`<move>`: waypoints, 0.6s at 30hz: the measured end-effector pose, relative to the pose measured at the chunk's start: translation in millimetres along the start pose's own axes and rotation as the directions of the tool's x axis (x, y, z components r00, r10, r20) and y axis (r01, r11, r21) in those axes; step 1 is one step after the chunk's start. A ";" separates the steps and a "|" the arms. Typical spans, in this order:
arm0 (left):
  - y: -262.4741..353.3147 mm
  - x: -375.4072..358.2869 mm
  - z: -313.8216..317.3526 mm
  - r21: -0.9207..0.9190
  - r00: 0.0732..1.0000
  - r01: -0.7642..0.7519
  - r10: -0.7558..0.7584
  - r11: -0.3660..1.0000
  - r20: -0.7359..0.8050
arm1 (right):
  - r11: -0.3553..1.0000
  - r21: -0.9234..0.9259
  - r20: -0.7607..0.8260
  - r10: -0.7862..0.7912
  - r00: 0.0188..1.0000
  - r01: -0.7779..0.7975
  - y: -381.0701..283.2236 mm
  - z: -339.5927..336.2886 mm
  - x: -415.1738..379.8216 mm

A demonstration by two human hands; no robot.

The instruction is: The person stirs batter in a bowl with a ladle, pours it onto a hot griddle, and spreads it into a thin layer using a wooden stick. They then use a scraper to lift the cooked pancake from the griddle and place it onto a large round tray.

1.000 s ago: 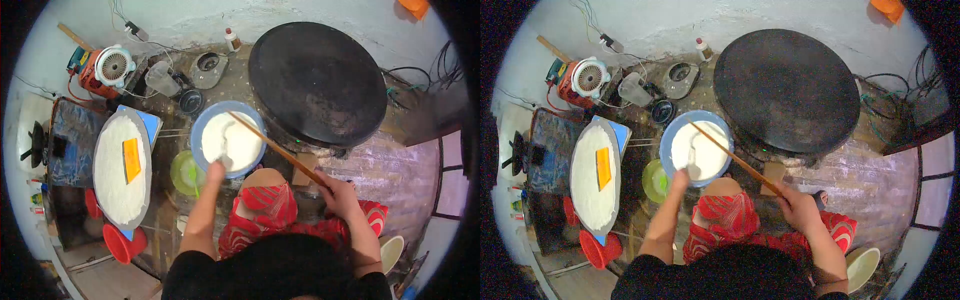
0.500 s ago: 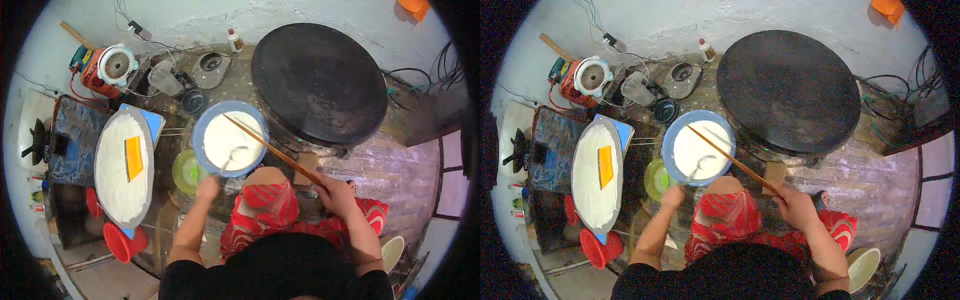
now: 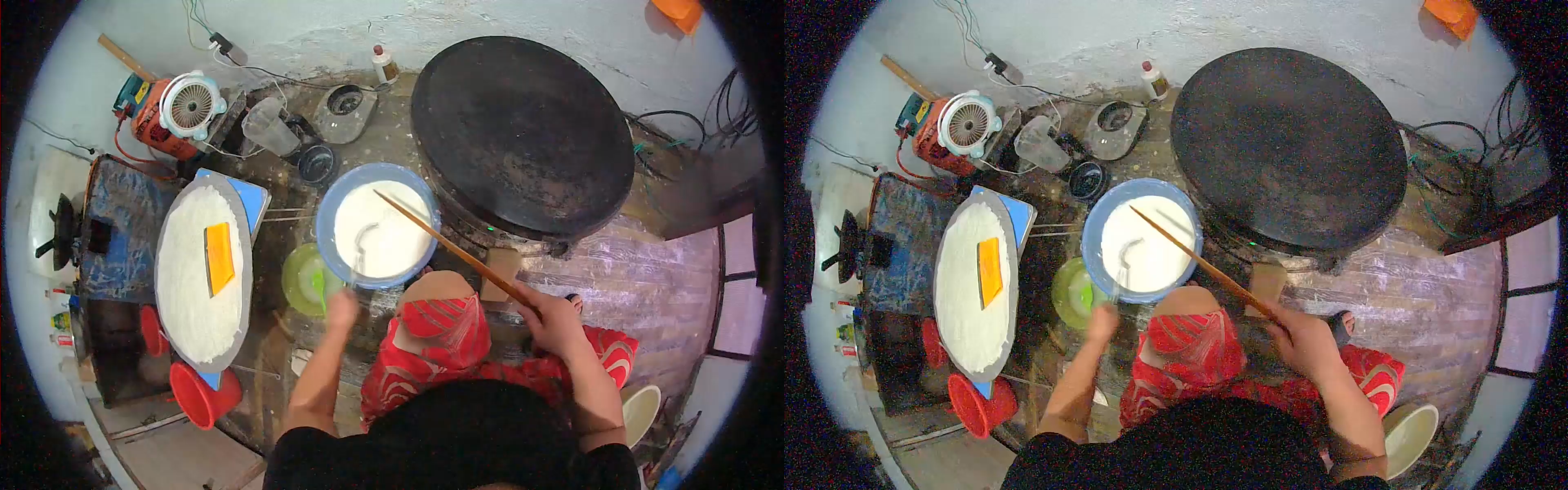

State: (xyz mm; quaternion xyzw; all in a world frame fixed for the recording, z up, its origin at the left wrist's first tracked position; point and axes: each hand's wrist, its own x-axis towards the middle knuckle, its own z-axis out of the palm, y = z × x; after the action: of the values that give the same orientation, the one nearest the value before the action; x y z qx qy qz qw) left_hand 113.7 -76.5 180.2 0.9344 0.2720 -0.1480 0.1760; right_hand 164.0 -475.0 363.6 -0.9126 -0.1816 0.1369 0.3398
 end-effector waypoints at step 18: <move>-9.4 18.2 -8.4 -0.076 0.994 -0.042 0.050 0.996 0.102 | 0.999 0.015 0.018 0.052 0.998 -0.053 -0.8 0.9 2.0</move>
State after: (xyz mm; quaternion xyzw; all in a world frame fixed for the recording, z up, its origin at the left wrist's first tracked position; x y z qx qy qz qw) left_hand 124.7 -57.3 178.5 0.9243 0.2463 -0.1822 0.2277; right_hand 165.2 -473.1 363.2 -0.9132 -0.1596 0.1554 0.3413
